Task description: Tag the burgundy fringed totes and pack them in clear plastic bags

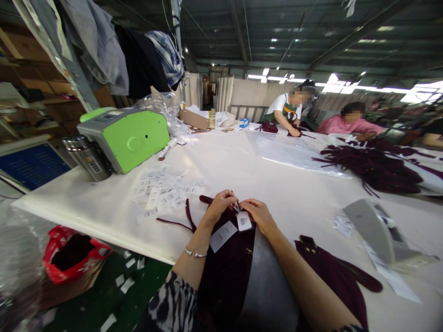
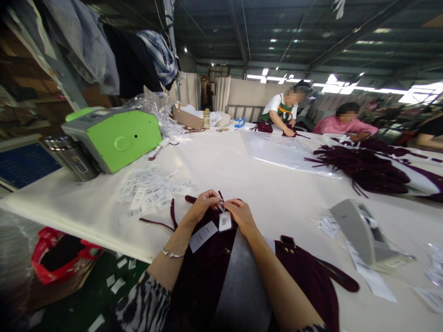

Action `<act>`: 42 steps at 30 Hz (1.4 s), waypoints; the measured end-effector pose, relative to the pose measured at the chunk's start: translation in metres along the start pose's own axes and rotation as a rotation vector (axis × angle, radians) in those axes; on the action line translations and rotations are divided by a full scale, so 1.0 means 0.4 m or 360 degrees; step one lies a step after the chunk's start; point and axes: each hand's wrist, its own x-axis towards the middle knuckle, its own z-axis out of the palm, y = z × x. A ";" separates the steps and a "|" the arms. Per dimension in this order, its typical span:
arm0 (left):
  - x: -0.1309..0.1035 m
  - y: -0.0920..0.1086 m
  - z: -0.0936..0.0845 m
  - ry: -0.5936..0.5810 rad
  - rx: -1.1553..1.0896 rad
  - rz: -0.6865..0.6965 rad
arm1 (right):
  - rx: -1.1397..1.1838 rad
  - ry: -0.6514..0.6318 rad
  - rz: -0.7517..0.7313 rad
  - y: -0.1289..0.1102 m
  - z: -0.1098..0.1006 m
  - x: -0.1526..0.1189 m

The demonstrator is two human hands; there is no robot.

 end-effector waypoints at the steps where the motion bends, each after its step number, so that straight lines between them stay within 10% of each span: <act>1: -0.002 0.002 0.000 -0.0006 -0.0048 -0.0011 | 0.0014 0.0011 0.0027 -0.002 -0.001 -0.001; 5: -0.004 0.000 0.000 -0.0022 -0.0085 -0.0020 | -0.0063 -0.0022 0.0024 -0.010 -0.023 -0.010; 12: 0.006 -0.011 0.006 -0.0001 0.0010 -0.0030 | -0.0168 -0.0645 -0.0254 -0.030 -0.070 -0.051; 23: 0.013 -0.022 0.005 0.0052 -0.0059 -0.0095 | -0.0375 0.0025 -0.0278 -0.017 -0.039 -0.021; 35: -0.002 -0.014 0.056 0.0404 0.0139 0.0229 | -0.1805 0.0008 -0.0774 -0.073 -0.002 -0.025; 42: -0.034 -0.020 0.080 0.0192 0.0868 0.0670 | -0.1407 0.0061 -0.0489 -0.065 -0.012 0.019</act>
